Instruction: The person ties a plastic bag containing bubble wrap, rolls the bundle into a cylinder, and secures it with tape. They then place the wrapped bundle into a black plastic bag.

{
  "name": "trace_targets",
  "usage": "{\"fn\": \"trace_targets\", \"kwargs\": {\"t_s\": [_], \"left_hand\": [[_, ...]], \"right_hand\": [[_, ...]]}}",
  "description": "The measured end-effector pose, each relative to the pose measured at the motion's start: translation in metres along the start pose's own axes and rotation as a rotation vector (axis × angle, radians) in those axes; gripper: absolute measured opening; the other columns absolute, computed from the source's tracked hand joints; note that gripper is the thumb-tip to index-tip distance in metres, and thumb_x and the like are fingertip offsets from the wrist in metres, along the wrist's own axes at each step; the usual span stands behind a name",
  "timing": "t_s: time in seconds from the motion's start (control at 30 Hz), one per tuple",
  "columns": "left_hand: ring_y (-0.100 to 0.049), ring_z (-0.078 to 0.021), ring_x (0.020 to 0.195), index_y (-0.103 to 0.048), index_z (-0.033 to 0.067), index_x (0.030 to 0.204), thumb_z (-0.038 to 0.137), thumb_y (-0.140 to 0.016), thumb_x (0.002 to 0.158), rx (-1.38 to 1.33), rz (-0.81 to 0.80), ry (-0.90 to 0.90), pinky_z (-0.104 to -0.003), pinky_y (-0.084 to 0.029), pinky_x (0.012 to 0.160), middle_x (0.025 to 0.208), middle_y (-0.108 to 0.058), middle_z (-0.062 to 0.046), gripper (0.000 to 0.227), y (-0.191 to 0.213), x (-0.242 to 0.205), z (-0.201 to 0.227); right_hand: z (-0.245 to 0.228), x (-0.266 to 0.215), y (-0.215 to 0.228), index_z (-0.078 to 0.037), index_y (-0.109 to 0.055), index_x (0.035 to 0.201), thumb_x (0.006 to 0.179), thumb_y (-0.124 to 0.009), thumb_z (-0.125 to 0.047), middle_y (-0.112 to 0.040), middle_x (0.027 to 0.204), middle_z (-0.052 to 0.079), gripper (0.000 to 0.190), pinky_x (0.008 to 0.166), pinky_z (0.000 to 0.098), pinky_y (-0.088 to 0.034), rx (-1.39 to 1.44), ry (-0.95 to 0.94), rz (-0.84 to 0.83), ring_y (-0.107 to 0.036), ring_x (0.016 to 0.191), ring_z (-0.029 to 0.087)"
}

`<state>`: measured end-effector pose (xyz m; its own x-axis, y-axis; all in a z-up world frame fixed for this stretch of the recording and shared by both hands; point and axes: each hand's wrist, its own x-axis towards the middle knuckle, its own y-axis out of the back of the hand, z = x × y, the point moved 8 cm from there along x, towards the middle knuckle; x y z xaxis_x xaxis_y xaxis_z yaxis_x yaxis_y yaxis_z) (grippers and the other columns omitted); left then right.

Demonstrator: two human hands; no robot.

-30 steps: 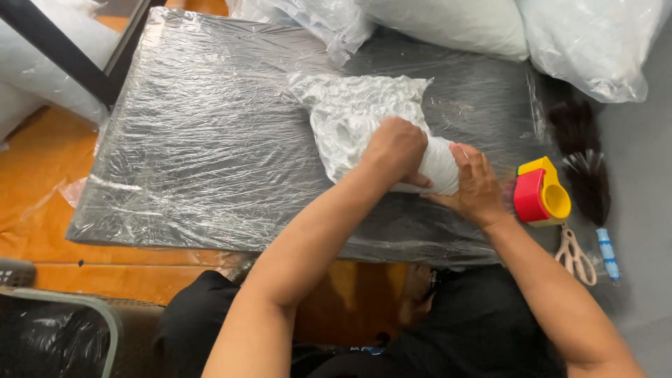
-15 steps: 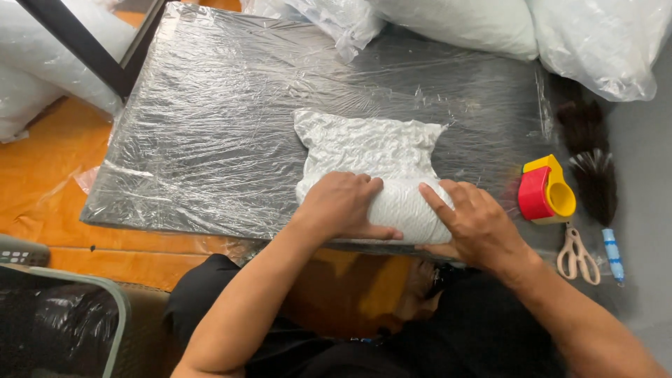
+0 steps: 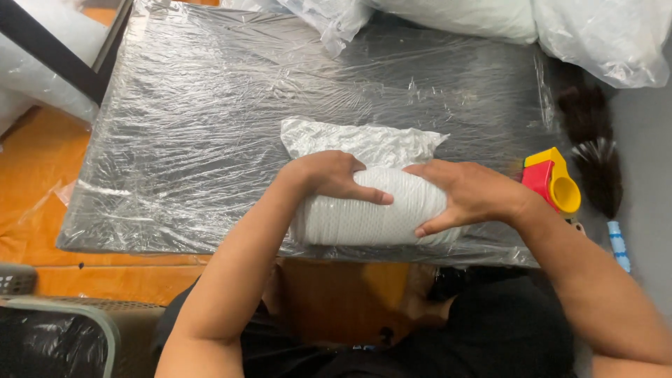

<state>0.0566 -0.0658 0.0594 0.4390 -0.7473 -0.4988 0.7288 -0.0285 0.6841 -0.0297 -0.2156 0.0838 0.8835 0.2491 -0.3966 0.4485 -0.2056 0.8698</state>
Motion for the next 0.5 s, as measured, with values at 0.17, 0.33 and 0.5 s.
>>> {"fn": "trace_targets", "kwargs": {"t_s": [0.17, 0.33, 0.5], "left_hand": [[-0.068, -0.0328, 0.119, -0.073, 0.0147, 0.127, 0.09, -0.052, 0.059, -0.073, -0.156, 0.082, -0.044, -0.051, 0.104, 0.118, -0.074, -0.016, 0.104, 0.021, 0.018, -0.01], [-0.066, -0.0328, 0.123, -0.069, 0.0151, 0.134, 0.091, -0.052, 0.056, -0.093, -0.223, 0.098, -0.044, -0.05, 0.107, 0.126, -0.072, -0.016, 0.11, 0.025, 0.041, -0.021], [-0.065, -0.0331, 0.124, -0.072, 0.0129, 0.13, 0.093, -0.048, 0.055, -0.124, -0.235, 0.104, -0.043, -0.049, 0.108, 0.125, -0.072, -0.017, 0.112, 0.024, 0.061, -0.038]], "right_hand": [[0.024, 0.025, 0.011, -0.027, -0.044, 0.155, 0.053, -0.091, -0.066, -0.06, 0.144, 0.007, 0.118, 0.115, 0.0519, -0.043, 0.172, -0.134, -0.142, -0.055, 0.136, 0.034], [0.002, 0.016, 0.026, -0.013, -0.03, 0.161, 0.065, -0.084, -0.082, -0.024, 0.162, 0.024, 0.13, 0.122, 0.0642, -0.011, -0.105, -0.019, -0.005, -0.02, 0.152, 0.047], [-0.011, 0.041, -0.003, -0.018, -0.038, 0.155, 0.076, -0.057, -0.094, -0.048, 0.137, 0.017, 0.111, 0.109, 0.0539, -0.03, -0.311, 0.063, 0.27, -0.044, 0.131, 0.039]]}}
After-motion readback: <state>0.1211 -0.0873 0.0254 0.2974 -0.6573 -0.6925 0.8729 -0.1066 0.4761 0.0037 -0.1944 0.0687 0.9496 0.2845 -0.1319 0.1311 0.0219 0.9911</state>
